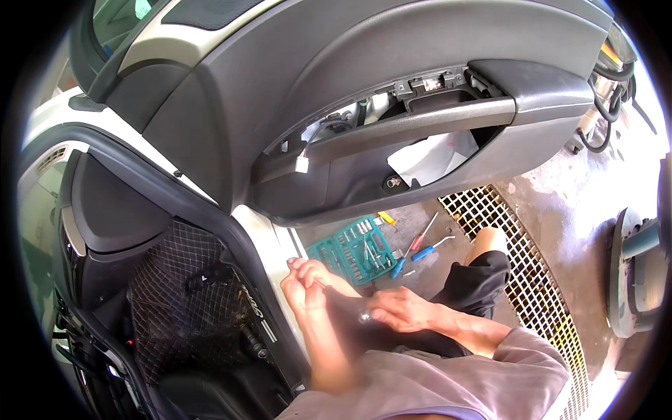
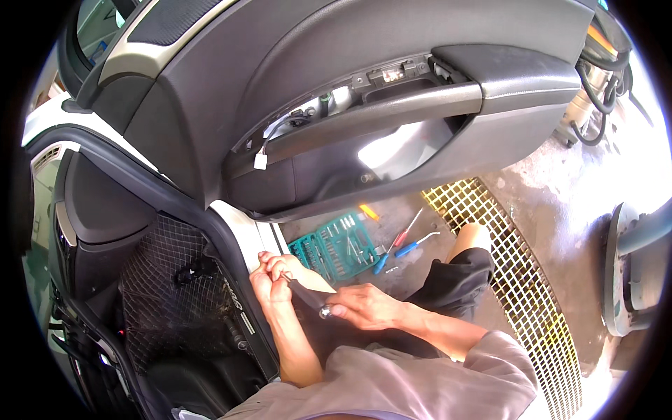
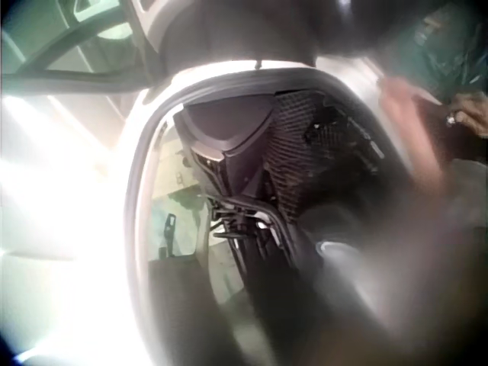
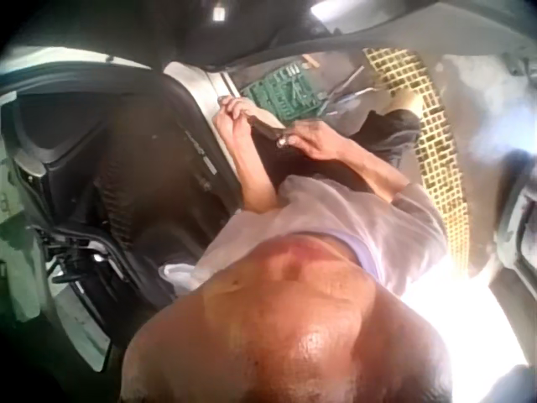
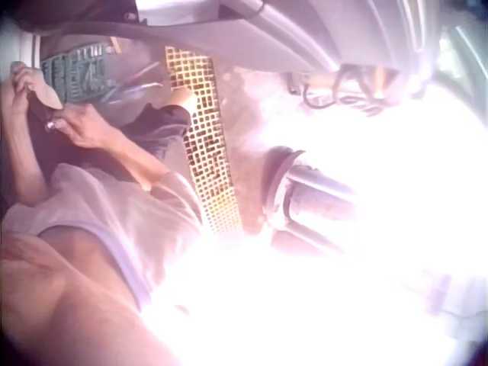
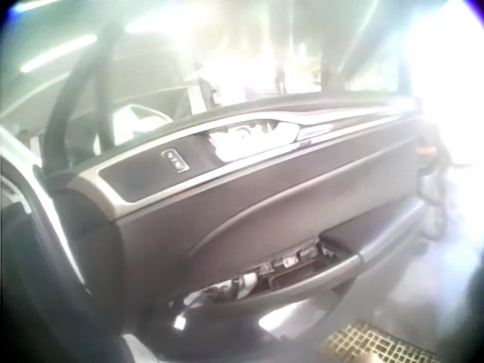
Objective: The person selects socket bits from a tool kit, attaches them to a screwdriver handle, and unscrews fasteners from the car door panel. The person then removes the screws and unfastens the interior door handle by hand.
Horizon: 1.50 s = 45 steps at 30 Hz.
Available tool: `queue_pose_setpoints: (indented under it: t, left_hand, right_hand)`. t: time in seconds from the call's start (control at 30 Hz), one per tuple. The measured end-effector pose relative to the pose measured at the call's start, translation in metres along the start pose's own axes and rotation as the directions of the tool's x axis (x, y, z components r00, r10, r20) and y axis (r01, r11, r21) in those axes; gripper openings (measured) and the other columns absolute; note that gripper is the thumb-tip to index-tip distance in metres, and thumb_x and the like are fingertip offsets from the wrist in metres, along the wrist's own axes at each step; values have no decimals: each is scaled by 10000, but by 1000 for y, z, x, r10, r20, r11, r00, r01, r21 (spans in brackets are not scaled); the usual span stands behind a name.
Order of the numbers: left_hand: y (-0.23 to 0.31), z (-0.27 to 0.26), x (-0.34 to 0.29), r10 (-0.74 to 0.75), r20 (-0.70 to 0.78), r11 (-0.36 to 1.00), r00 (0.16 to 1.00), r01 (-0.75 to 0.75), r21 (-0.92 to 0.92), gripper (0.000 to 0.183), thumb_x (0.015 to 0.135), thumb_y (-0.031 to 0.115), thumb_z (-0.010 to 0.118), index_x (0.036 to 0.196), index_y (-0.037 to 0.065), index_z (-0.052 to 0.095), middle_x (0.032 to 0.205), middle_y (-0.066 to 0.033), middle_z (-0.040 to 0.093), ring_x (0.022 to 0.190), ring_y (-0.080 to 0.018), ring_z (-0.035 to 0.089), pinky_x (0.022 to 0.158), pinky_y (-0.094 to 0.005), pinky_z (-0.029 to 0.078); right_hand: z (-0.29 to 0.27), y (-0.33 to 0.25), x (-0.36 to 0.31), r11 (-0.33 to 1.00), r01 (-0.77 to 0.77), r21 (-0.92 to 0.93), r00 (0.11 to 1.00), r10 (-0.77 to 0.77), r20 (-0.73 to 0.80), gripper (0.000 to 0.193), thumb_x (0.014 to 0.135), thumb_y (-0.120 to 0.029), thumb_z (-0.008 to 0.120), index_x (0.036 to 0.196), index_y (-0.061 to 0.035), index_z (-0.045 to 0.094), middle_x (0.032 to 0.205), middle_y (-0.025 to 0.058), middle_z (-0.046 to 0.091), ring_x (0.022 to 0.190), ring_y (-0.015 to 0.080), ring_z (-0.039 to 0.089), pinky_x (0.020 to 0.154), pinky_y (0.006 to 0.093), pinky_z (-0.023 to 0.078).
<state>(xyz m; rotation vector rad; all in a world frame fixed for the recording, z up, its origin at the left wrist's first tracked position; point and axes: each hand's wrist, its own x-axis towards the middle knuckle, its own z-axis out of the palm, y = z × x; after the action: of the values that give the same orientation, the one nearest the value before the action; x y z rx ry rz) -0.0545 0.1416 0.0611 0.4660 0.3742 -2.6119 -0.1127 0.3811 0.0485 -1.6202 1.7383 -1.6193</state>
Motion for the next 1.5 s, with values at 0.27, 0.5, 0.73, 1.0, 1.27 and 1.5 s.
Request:
queue_pose_setpoints:
  t: [0.27,0.5,0.73,1.0,1.27,1.5]
  left_hand:
    - [-6,25,11,34,86,997,996,-40,62,172,884,-91,436,963,34,524,797,-46,496,603,-136,421,406,-231,262]
    - [-9,22,26,119,12,986,993,-120,120,143,927,-68,430,967,35,521,815,-41,515,587,-116,403,416,-224,279]
    - [-18,28,16,358,174,811,917,-398,428,105,1041,107,474,979,66,550,807,-18,520,581,-86,415,406,-210,285]
    - [-106,-1,7,159,97,736,983,-183,651,68,960,114,525,1026,101,536,862,-11,520,626,-110,463,509,-228,337]
    - [-129,56,12,74,322,810,944,-245,532,88,1034,117,507,1003,60,567,849,-30,533,623,-101,430,447,-212,335]
    - [-180,99,7,-53,460,849,887,-202,488,136,1041,205,533,1058,70,542,888,-23,501,662,-94,419,505,-212,325]
  right_hand:
    - [-17,-2,29,956,270,-115,950,-284,-131,215,899,-160,696,1018,0,616,742,101,585,579,288,592,511,391,479]
    - [-23,-2,10,973,229,27,930,-211,-301,168,911,-177,689,981,-27,657,778,90,637,584,247,614,526,383,472]
    - [0,152,-57,711,-360,-604,733,616,289,288,898,-273,654,1062,-40,690,927,196,713,878,367,708,747,467,579]
    - [38,265,-163,511,-371,-775,499,814,298,238,882,-216,622,1038,-65,718,1029,186,718,963,375,711,793,476,587]
    - [-21,78,-45,808,-578,116,766,586,-264,474,1013,-386,528,1359,-62,542,957,166,701,812,285,698,776,383,572]
    - [-57,-70,-3,970,-234,-69,820,159,-550,589,946,-69,676,1460,2,396,1019,143,695,762,202,688,708,310,575]
